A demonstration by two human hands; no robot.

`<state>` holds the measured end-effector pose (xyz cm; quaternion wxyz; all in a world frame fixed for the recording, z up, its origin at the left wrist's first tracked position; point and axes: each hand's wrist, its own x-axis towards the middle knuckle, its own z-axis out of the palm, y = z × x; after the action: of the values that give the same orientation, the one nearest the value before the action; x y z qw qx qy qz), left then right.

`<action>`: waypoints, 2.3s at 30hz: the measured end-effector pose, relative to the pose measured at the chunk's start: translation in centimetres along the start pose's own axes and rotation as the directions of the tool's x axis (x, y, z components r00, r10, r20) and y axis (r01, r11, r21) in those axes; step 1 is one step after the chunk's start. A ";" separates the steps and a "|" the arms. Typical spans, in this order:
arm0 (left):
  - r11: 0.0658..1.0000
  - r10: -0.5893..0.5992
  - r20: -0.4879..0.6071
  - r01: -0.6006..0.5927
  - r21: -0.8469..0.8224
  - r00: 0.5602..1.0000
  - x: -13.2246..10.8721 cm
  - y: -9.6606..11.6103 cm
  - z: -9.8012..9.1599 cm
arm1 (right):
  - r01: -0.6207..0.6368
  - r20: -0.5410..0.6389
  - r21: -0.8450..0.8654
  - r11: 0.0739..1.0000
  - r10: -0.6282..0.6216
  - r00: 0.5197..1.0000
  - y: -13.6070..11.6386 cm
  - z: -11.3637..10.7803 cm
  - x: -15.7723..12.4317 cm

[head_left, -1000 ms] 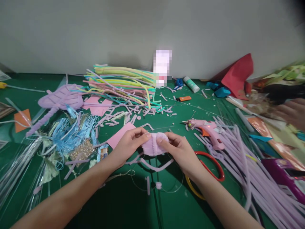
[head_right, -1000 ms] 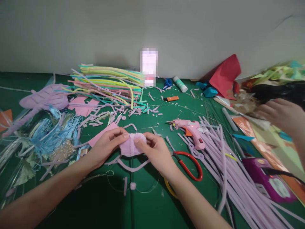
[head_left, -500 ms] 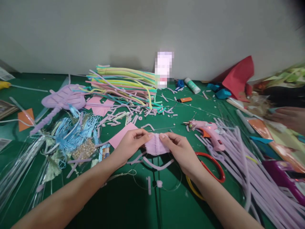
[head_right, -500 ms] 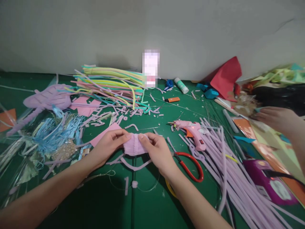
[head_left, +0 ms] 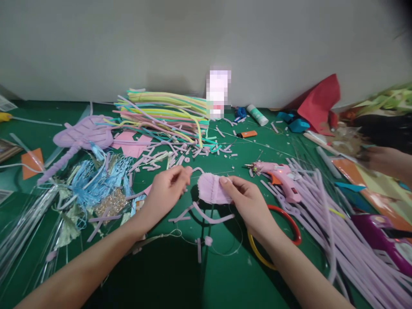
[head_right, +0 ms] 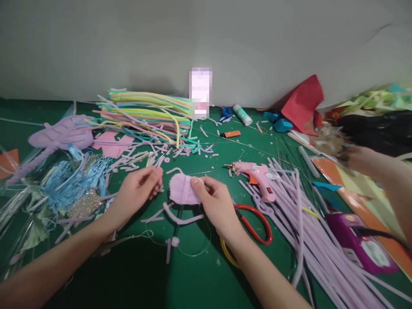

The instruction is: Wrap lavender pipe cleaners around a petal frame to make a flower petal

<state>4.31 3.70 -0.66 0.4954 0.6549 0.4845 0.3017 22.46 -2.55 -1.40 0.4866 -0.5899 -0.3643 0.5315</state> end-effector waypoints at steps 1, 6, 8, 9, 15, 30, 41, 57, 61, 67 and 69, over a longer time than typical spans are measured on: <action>0.995 0.020 0.055 -0.025 0.095 0.998 -0.2 0.2 0.1 | 0.002 0.006 0.001 1.000 -0.002 1.000 0.0 0.0 0.0; 0.983 -0.053 0.224 0.011 0.183 0.973 -0.9 0.7 0.7 | 0.019 0.023 -0.025 0.999 -0.019 1.000 0.3 -0.1 0.1; 0.984 -0.025 0.237 -0.018 0.179 0.971 -0.8 0.6 0.6 | 0.012 0.017 -0.014 1.000 -0.012 1.000 0.4 -0.1 0.2; 0.979 -0.005 0.233 -0.043 0.199 0.972 -0.7 0.5 0.5 | 0.005 0.017 -0.007 1.000 -0.005 1.000 0.4 0.0 0.2; 0.930 0.034 0.157 -0.089 0.356 0.987 0.0 0.0 -0.5 | -0.020 0.015 0.029 0.999 0.020 1.000 0.2 0.0 0.3; 0.921 -0.065 0.515 0.250 -0.299 0.855 -0.1 -0.2 0.1 | -0.193 0.398 0.575 0.795 -0.065 0.915 -1.0 -0.6 -0.2; 0.970 0.009 0.554 0.126 -0.206 0.833 -1.0 0.7 1.2 | -0.222 0.477 0.579 0.784 -0.105 0.873 -1.2 -0.6 -0.6; 0.783 -0.075 0.434 0.323 -0.532 0.898 -0.6 -1.3 0.2 | -0.230 0.307 0.332 0.915 0.126 0.943 -1.0 -1.9 0.1; 0.766 -0.098 0.365 0.304 -0.566 0.926 -0.4 -1.4 0.4 | -0.088 0.245 0.195 0.977 0.038 0.969 -0.6 -1.5 -0.1; 0.858 -0.107 0.320 0.250 -0.449 0.941 -0.5 -1.5 0.5 | -0.007 0.165 0.102 0.995 -0.010 0.986 -0.4 -1.2 0.2; 0.888 -0.092 0.332 0.228 -0.398 0.939 -0.5 -1.4 0.5 | -0.013 0.101 0.089 0.996 0.004 0.995 -0.5 -1.1 0.3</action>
<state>4.11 3.17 -2.08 0.7196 0.5248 0.3768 0.2546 23.67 -2.34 -1.00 0.4914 -0.5416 -0.3615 0.5784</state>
